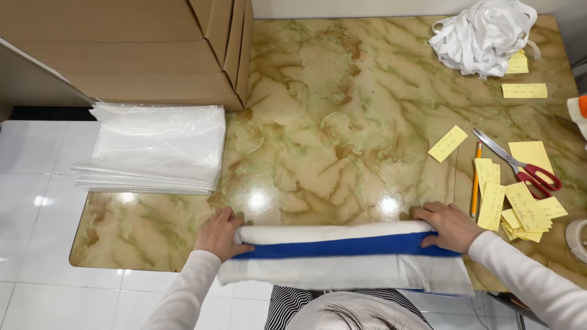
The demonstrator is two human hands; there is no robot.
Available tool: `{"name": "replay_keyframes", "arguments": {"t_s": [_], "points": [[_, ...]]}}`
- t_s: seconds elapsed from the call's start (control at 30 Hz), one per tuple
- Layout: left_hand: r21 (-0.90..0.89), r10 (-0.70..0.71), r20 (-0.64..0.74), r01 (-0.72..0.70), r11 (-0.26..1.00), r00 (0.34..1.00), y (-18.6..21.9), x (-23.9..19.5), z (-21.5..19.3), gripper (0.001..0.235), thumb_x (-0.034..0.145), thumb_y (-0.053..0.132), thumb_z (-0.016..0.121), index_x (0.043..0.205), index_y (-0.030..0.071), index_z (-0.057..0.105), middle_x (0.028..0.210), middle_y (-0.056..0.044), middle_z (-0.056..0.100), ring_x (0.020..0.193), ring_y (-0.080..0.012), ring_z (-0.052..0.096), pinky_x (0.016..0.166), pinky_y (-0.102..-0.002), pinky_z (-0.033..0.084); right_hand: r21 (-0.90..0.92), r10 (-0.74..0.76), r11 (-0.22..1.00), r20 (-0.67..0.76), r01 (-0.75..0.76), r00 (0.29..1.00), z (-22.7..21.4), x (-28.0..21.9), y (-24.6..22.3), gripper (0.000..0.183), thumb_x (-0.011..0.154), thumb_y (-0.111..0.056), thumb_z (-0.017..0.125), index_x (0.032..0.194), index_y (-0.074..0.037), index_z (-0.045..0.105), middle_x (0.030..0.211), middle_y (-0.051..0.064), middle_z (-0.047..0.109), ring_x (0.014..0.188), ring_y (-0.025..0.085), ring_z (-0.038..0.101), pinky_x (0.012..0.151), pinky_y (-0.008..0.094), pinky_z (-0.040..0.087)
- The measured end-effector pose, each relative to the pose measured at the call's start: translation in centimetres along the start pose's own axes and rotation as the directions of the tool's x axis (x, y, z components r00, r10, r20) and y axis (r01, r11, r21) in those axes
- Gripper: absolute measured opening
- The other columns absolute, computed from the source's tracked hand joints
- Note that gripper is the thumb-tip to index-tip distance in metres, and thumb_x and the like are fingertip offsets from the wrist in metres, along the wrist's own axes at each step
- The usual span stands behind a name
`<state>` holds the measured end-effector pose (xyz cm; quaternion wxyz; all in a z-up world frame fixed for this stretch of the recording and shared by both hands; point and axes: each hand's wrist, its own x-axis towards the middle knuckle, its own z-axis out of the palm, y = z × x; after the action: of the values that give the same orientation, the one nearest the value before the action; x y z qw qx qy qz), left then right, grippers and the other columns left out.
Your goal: The person folds several shirts, including a blue and white striped shirt, a light blue polo, a white t-shirt, a beige long-sleeved shirt, and a white graphic t-shirt. They place the folded items in a neat stack on the table next to cardboard boxes.
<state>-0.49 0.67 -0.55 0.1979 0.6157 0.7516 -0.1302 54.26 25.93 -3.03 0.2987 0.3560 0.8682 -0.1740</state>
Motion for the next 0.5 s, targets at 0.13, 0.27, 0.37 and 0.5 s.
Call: {"name": "replay_keyframes", "arguments": {"t_s": [0.13, 0.27, 0.37, 0.5], "points": [[0.114, -0.018, -0.416, 0.072, 0.991, 0.909, -0.9, 0.4, 2.0, 0.065, 0.056, 0.059, 0.094, 0.108, 0.032, 0.066, 0.109, -0.005, 0.054, 0.093, -0.0284, 0.065, 0.075, -0.045, 0.057, -0.066, -0.052, 0.997, -0.432, 0.026, 0.9, 0.4, 1.6, 1.0, 0.053, 0.076, -0.051, 0.081, 0.122, -0.032, 0.061, 0.11, 0.003, 0.06, 0.104, 0.03, 0.061, 0.082, 0.051, 0.053], [0.14, 0.067, -0.506, 0.005, 0.99, 0.86, -0.6, -1.8, 3.3, 0.062, 0.064, 0.059, 0.089, 0.11, 0.028, 0.061, 0.108, -0.006, 0.057, 0.095, -0.032, 0.064, 0.079, -0.046, 0.055, -0.061, -0.041, 0.998, -0.602, 0.006, 0.797, 2.1, 0.5, 0.7, 0.057, 0.062, -0.016, 0.081, 0.114, -0.026, 0.059, 0.137, 0.007, 0.056, 0.12, 0.036, 0.059, 0.094, 0.05, 0.052], [-0.024, 0.123, -0.446, -0.149, 0.989, 0.887, -0.6, -4.8, 3.6, 0.055, 0.075, 0.072, 0.081, 0.1, 0.027, 0.062, 0.101, -0.003, 0.056, 0.088, -0.0298, 0.064, 0.071, -0.046, 0.055, -0.112, -0.147, 0.989, -0.586, 0.1, 0.797, 3.2, -2.6, -0.7, 0.05, 0.064, -0.042, 0.08, 0.106, -0.026, 0.058, 0.155, 0.012, 0.05, 0.14, 0.037, 0.05, 0.116, 0.056, 0.037], [-0.235, -0.026, -0.358, -0.063, 0.97, 0.933, 0.0, -7.1, 5.0, 0.038, 0.09, 0.062, 0.07, 0.079, 0.026, 0.067, 0.077, 0.007, 0.059, 0.066, -0.022, 0.067, 0.057, -0.043, 0.054, 0.03, -0.187, 0.965, -0.615, 0.259, 0.766, 4.2, -5.8, -1.7, 0.033, 0.088, -0.059, 0.065, 0.094, -0.026, 0.066, 0.159, 0.009, 0.049, 0.15, 0.027, 0.043, 0.13, 0.056, 0.021]]}}
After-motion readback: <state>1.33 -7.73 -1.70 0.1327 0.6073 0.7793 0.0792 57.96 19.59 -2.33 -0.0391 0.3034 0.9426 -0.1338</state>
